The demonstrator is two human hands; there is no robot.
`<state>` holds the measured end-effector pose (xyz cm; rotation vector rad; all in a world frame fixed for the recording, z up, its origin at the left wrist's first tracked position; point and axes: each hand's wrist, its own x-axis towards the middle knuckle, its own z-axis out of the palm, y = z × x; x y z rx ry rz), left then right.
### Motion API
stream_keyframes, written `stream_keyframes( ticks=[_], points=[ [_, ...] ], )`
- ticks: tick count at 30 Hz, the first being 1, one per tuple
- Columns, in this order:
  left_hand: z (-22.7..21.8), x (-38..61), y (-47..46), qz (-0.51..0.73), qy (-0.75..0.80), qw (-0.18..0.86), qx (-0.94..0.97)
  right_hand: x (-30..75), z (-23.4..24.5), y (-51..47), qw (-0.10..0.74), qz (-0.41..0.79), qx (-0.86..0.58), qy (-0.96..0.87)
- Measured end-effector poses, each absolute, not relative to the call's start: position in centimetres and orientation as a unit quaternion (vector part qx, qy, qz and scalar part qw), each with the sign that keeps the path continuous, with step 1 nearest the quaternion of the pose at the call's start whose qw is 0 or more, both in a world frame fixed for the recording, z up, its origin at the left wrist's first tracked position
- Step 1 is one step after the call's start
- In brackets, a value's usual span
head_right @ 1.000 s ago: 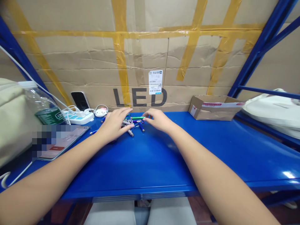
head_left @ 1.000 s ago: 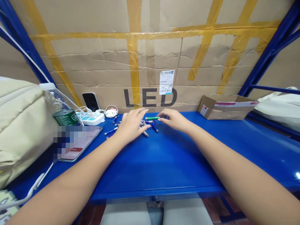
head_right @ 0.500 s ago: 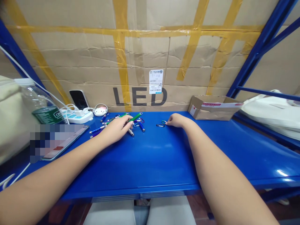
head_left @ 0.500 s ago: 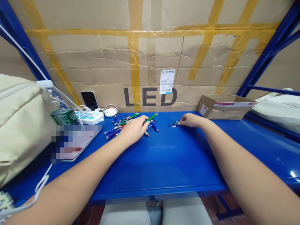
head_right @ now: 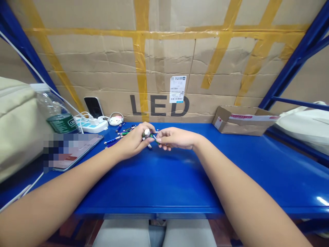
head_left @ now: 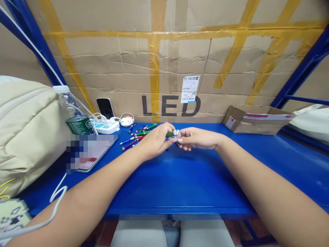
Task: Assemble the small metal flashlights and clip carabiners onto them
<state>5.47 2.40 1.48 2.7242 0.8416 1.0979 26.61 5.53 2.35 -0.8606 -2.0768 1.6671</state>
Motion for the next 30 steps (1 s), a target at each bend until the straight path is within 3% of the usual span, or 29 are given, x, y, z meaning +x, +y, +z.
stream_keyframes(
  ticks=[4, 10, 13, 18, 20, 30],
  points=[
    [0.8, 6.0, 2.3, 0.335, 0.212, 0.051, 0.917, 26.9, 1.7, 5.7, 0.125, 0.663, -0.276, -0.685],
    [-0.3, 6.6, 2.7, 0.355, 0.356, 0.109, 0.858, 26.0, 2.0, 5.1, 0.169, 0.659, -0.288, -0.674],
    [-0.3, 6.7, 3.1, 0.371, 0.41, 0.134, 0.822, 25.0, 2.2, 4.6, 0.185, 0.571, -0.319, -0.733],
    [-0.3, 6.9, 3.1, 0.361, 0.501, 0.141, 0.773, 23.3, 1.9, 3.9, 0.163, 0.236, -0.368, -0.884],
    [-0.3, 7.0, 3.0, 0.339, 0.522, 0.157, 0.767, 22.9, 1.5, 3.7, 0.143, 0.16, -0.377, -0.901],
    [-0.3, 7.2, 3.1, 0.313, 0.566, 0.155, 0.747, 22.3, 0.7, 3.3, 0.106, 0.121, -0.379, -0.912]
  ],
)
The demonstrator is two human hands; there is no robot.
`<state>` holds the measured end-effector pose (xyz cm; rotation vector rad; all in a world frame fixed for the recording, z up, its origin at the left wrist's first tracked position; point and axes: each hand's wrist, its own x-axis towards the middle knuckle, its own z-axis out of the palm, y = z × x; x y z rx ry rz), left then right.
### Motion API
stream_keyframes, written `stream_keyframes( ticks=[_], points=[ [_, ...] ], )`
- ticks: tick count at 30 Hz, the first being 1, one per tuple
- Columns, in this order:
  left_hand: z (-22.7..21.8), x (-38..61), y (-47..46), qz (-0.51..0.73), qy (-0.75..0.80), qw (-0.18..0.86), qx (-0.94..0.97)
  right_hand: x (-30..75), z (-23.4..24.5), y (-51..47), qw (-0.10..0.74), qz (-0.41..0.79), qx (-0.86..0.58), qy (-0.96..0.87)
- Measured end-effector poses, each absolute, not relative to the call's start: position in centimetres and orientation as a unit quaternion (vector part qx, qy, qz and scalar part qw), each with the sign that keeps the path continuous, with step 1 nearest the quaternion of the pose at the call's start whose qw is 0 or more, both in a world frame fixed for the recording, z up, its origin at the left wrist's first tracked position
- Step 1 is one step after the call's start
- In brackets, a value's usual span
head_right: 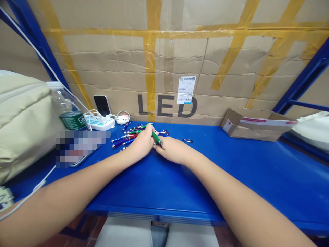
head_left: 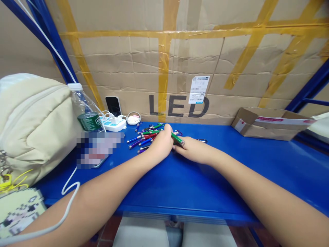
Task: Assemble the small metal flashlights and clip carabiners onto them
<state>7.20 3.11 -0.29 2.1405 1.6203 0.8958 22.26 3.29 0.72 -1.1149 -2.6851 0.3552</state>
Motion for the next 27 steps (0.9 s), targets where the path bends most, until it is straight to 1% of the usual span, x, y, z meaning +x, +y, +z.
stream_keyframes(
  ticks=[4, 9, 14, 17, 21, 24, 27],
  points=[
    [0.0, 7.4, 2.7, 0.313, 0.57, 0.15, 0.745, 22.0, 0.6, 2.7, 0.069, 0.064, -0.387, -0.917],
    [0.3, 7.6, 2.5, 0.302, 0.586, 0.14, 0.738, 21.3, 0.7, 1.7, 0.055, 0.013, -0.4, -0.915],
    [1.0, 6.7, 2.8, 0.313, 0.597, 0.131, 0.727, 21.4, 1.3, 2.4, 0.049, 0.012, -0.444, -0.895],
    [1.8, 5.7, 2.8, 0.267, 0.632, 0.143, 0.713, 22.6, 1.5, 3.8, 0.087, 0.058, -0.475, -0.874],
    [2.2, 4.9, 2.6, 0.19, 0.652, 0.169, 0.714, 23.9, 1.6, 4.8, 0.145, 0.193, -0.481, -0.843],
    [1.9, 4.8, 2.7, 0.164, 0.646, 0.155, 0.729, 24.0, 1.6, 4.6, 0.153, 0.288, -0.44, -0.837],
    [1.7, 4.9, 2.8, 0.151, 0.659, 0.125, 0.726, 23.6, 1.6, 4.2, 0.161, 0.312, -0.413, -0.841]
  ],
)
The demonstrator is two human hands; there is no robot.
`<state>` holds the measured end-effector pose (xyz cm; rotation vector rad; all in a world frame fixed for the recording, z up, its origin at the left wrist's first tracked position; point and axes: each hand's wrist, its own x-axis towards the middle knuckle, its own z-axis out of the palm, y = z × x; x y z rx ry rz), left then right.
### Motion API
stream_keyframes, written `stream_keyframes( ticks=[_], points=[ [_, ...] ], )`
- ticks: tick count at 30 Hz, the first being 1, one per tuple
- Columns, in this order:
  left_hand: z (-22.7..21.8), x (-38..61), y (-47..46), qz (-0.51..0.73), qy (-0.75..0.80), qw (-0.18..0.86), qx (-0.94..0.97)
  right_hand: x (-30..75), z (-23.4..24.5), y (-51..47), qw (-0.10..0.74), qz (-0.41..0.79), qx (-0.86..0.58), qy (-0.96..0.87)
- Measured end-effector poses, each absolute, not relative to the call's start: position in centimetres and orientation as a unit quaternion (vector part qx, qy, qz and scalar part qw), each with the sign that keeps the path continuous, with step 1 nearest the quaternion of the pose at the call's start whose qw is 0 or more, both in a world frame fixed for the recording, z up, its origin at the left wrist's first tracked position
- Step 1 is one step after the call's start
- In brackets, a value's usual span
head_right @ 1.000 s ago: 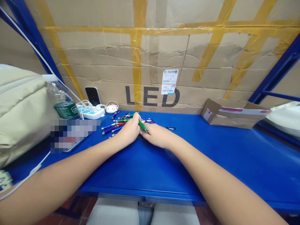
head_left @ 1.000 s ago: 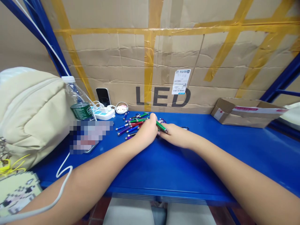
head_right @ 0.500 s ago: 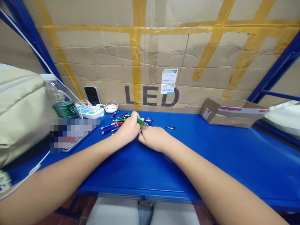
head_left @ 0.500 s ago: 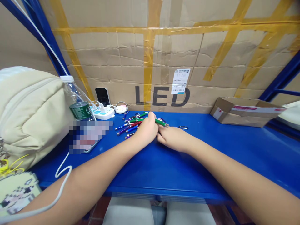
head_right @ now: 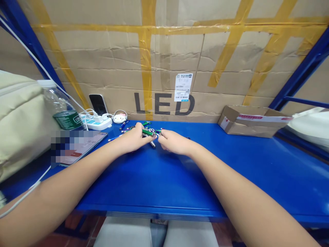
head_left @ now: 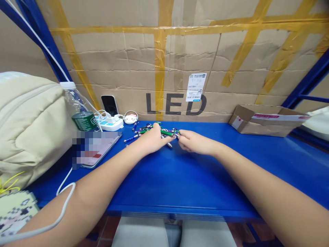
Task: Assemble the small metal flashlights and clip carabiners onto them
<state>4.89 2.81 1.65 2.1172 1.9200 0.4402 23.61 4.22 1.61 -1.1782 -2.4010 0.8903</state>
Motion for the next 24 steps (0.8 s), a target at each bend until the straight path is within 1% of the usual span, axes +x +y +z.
stream_keyframes(
  ticks=[4, 8, 10, 14, 20, 24],
  points=[
    [2.0, 5.3, 2.6, 0.13, 0.683, 0.041, 0.718, 23.1, 1.7, 3.8, 0.174, 0.312, -0.423, -0.832],
    [2.6, 6.0, 1.9, 0.108, 0.694, -0.065, 0.708, 22.6, 1.7, 3.5, 0.183, 0.38, -0.43, -0.798],
    [2.8, 6.3, 1.7, 0.102, 0.7, -0.101, 0.7, 22.4, 1.6, 3.4, 0.194, 0.42, -0.428, -0.776],
    [2.6, 6.5, 1.7, 0.103, 0.7, -0.139, 0.693, 22.1, 1.2, 3.4, 0.214, 0.469, -0.42, -0.747],
    [2.1, 6.5, 1.9, 0.118, 0.702, -0.159, 0.685, 21.7, 1.0, 3.2, 0.232, 0.459, -0.432, -0.741],
    [1.8, 7.5, 1.5, 0.099, 0.659, -0.171, 0.726, 20.8, 1.0, 2.5, 0.23, 0.471, -0.432, -0.734]
  ],
)
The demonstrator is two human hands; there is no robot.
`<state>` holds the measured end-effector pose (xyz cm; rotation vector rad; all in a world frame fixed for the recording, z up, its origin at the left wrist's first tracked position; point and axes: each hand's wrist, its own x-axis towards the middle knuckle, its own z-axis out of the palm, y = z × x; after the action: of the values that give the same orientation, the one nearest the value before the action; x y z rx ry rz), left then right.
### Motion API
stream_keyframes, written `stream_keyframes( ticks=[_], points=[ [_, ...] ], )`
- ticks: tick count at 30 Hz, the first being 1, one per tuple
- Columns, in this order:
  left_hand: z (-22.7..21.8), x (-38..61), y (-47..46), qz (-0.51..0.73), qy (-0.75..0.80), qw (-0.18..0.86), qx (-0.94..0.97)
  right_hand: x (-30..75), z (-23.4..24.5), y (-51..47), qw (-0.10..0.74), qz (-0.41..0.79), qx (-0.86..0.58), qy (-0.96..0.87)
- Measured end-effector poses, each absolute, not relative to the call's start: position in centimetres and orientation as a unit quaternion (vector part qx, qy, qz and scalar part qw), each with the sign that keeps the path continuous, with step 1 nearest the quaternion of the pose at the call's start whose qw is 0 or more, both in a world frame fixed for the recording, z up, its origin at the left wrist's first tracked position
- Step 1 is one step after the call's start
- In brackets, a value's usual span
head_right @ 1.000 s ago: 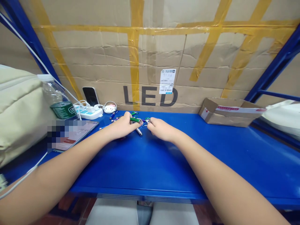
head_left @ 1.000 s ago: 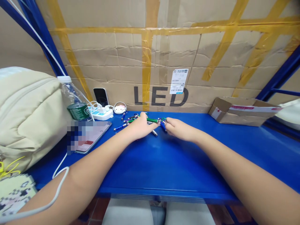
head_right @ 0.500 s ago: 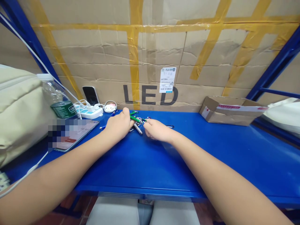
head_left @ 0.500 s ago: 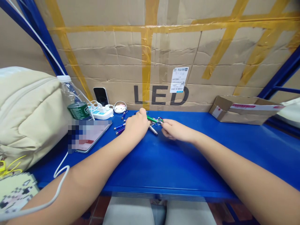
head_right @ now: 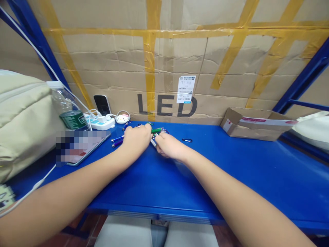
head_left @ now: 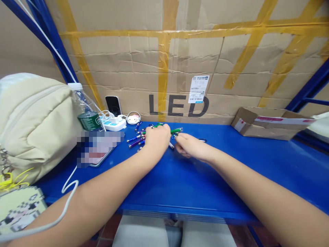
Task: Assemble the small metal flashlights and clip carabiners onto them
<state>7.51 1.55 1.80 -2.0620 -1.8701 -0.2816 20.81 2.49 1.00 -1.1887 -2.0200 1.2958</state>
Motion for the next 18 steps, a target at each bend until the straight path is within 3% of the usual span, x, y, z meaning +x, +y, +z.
stream_keyframes(
  ticks=[6, 18],
  points=[
    [2.4, 7.2, 1.6, -0.079, -0.634, 0.145, -0.756, 21.2, 1.1, 2.8, 0.225, 0.49, -0.443, -0.716],
    [2.9, 6.4, 1.6, -0.034, -0.609, 0.124, -0.782, 22.8, 1.7, 3.8, 0.246, 0.417, -0.45, -0.75]
  ],
)
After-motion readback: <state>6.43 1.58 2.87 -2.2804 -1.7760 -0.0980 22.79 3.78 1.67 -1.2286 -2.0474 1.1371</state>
